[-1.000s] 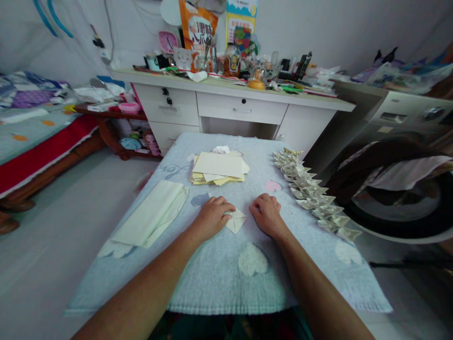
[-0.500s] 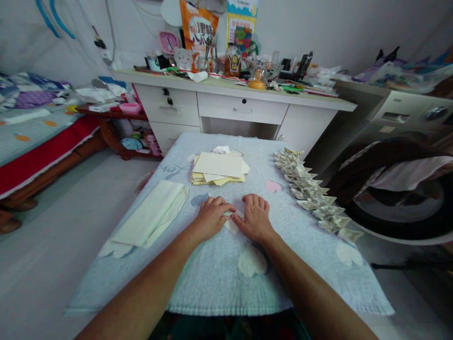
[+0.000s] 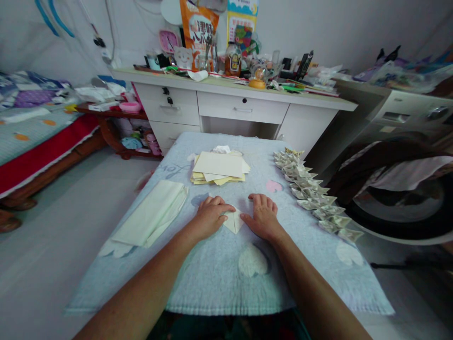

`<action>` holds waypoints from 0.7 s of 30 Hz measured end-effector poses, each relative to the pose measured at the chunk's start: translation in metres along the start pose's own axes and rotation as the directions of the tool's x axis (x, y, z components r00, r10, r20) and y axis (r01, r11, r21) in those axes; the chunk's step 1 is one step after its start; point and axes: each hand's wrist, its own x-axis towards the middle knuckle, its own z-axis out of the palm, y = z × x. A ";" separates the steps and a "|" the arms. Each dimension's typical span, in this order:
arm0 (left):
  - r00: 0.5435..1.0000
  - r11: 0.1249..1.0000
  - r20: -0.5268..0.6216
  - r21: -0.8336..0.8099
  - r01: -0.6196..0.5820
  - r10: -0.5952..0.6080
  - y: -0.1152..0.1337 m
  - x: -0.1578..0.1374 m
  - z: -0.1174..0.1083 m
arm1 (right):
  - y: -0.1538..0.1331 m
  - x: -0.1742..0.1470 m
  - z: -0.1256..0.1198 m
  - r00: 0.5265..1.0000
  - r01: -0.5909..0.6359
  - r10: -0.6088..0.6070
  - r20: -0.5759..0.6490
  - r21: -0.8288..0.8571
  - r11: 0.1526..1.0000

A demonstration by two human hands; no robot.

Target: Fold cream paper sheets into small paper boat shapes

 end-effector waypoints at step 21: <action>0.986 0.982 -0.147 -0.157 -0.106 0.083 0.001 0.002 0.000 | -0.010 -0.003 -0.005 0.981 0.189 -0.192 0.032 0.077 0.979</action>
